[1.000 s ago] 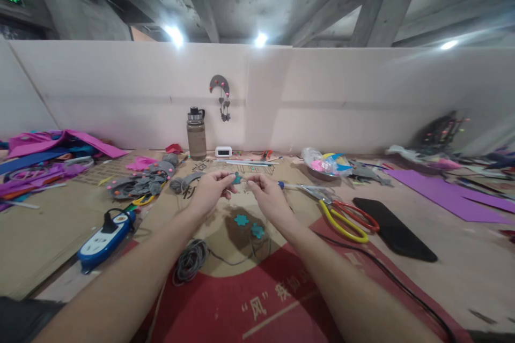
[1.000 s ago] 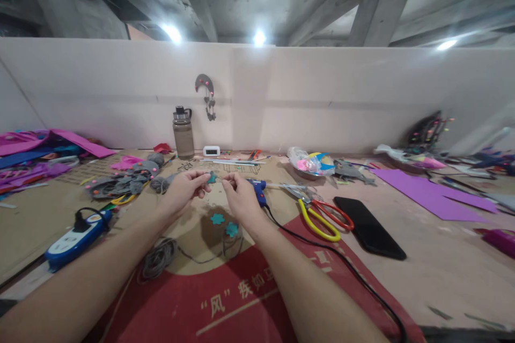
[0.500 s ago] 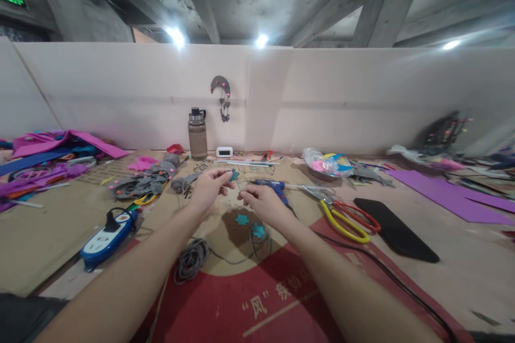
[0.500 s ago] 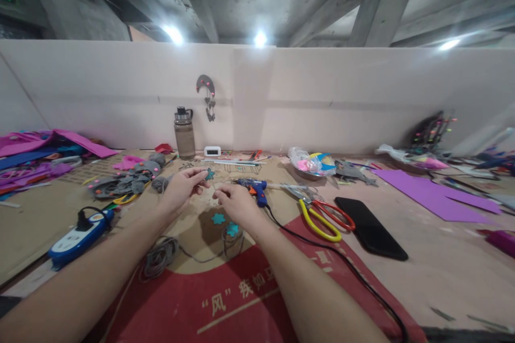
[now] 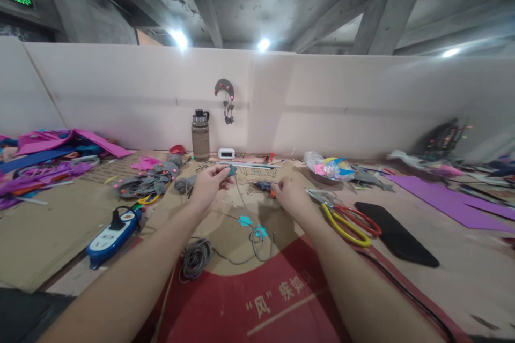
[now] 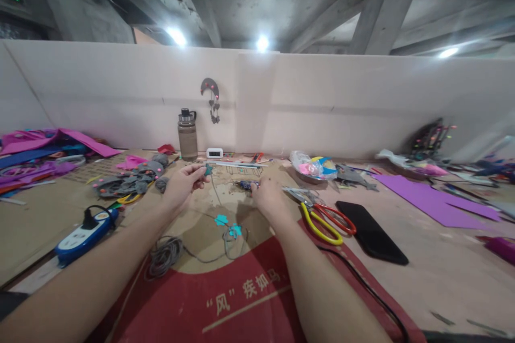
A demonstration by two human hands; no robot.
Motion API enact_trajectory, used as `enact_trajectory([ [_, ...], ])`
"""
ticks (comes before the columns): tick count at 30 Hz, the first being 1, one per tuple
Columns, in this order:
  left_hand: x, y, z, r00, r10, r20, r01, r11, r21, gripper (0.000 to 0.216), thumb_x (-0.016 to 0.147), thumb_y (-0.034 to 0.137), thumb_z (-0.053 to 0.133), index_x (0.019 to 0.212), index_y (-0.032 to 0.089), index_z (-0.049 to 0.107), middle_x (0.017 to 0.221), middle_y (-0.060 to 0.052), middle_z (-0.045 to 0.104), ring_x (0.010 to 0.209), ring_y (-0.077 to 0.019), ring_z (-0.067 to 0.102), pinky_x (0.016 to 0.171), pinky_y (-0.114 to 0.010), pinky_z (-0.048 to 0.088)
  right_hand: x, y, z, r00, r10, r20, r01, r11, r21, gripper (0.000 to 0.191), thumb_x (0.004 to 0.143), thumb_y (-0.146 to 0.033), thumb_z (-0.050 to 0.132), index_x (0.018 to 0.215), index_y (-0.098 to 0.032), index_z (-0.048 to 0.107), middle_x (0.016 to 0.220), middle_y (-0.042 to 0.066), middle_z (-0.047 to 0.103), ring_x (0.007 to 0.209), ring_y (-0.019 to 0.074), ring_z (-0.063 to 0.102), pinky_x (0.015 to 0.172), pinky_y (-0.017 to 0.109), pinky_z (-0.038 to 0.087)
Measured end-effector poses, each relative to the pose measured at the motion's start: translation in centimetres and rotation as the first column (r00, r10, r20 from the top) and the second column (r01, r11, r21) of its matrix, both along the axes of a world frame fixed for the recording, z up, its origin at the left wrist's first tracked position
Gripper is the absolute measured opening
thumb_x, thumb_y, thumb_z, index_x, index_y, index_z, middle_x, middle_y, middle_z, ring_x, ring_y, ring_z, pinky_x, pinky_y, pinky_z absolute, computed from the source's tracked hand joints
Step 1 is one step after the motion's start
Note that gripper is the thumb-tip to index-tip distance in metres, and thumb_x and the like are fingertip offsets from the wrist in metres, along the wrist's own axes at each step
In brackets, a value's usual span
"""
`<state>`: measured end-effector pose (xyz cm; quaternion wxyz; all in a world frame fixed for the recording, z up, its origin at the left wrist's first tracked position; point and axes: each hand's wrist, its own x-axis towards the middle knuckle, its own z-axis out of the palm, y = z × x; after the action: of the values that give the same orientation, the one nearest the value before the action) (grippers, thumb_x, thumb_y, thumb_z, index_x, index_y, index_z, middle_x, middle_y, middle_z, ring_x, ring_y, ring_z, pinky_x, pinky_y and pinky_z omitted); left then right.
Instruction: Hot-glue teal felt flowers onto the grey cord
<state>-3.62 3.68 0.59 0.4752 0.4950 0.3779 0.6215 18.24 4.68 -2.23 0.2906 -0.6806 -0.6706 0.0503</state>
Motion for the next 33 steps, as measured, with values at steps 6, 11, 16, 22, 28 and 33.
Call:
enact_trajectory([
  [6, -0.2, 0.1, 0.2, 0.999, 0.034, 0.013, -0.034, 0.999, -0.014, 0.031, 0.060, 0.035, 0.075, 0.080, 0.013, 0.065, 0.066, -0.001, 0.063, 0.056, -0.0098, 0.059, 0.044, -0.017, 0.038, 0.9, 0.8, -1.8, 0.998, -0.039, -0.057, 0.027, 0.980, -0.196, 0.027, 0.062, -0.017, 0.063, 0.088, -0.010, 0.066, 0.085, 0.020, 0.068, 0.079, 0.0265, 0.064, 0.063, 0.030, 0.042],
  [11, -0.4, 0.0, 0.1, 0.999, 0.032, -0.004, -0.032, 0.999, 0.028, 0.029, 0.063, 0.036, 0.073, 0.079, 0.014, 0.066, 0.067, -0.001, 0.062, 0.057, -0.0086, 0.057, 0.044, -0.017, 0.037, 0.8, 1.5, -1.6, 0.981, -0.042, -0.187, -0.001, 0.975, -0.224, 0.017, 0.066, -0.024, 0.056, 0.073, -0.012, 0.065, 0.067, 0.014, 0.066, 0.061, 0.0245, 0.061, 0.053, 0.031, 0.041],
  [16, -1.0, 0.5, 0.1, 0.997, 0.050, 0.052, -0.051, 0.998, 0.024, 0.029, 0.060, 0.035, 0.075, 0.076, 0.013, 0.065, 0.064, -0.001, 0.061, 0.056, -0.0080, 0.055, 0.046, -0.017, 0.038, -0.9, 0.4, -0.4, 0.878, 0.048, -0.476, -0.079, 0.996, -0.045, 0.031, 0.067, -0.030, 0.054, 0.093, -0.014, 0.059, 0.076, 0.007, 0.064, 0.062, 0.0180, 0.059, 0.052, 0.026, 0.042],
  [22, -1.5, 1.1, -0.1, 0.989, 0.099, 0.110, -0.096, 0.995, -0.031, 0.032, 0.055, 0.035, 0.077, 0.072, 0.012, 0.063, 0.060, 0.000, 0.060, 0.053, -0.0075, 0.054, 0.046, -0.017, 0.039, -3.4, -2.2, 1.6, 0.417, 0.391, -0.820, -0.303, 0.911, 0.281, 0.038, 0.066, -0.024, 0.056, 0.103, -0.020, 0.050, 0.082, 0.000, 0.059, 0.058, 0.0108, 0.051, 0.055, 0.024, 0.043],
  [28, -1.5, 1.5, -0.4, 0.986, 0.109, 0.127, -0.105, 0.994, -0.035, 0.033, 0.051, 0.035, 0.079, 0.068, 0.011, 0.064, 0.057, 0.000, 0.059, 0.051, -0.0073, 0.052, 0.046, -0.018, 0.038, -3.9, -3.5, 2.4, 0.453, 0.471, -0.757, -0.393, 0.868, 0.304, 0.032, 0.073, -0.030, 0.057, 0.103, -0.019, 0.050, 0.072, -0.004, 0.051, 0.056, 0.0095, 0.044, 0.052, 0.023, 0.039],
  [33, -1.5, 1.5, -0.5, 0.990, 0.072, 0.118, -0.070, 0.997, -0.023, 0.032, 0.053, 0.035, 0.079, 0.068, 0.012, 0.064, 0.057, 0.000, 0.059, 0.052, -0.0075, 0.052, 0.047, -0.018, 0.038, -3.9, -3.9, 2.7, 0.632, 0.484, -0.605, -0.370, 0.875, 0.313, 0.029, 0.074, -0.026, 0.054, 0.103, -0.019, 0.055, 0.087, 0.002, 0.060, 0.073, 0.0154, 0.054, 0.069, 0.029, 0.044],
])
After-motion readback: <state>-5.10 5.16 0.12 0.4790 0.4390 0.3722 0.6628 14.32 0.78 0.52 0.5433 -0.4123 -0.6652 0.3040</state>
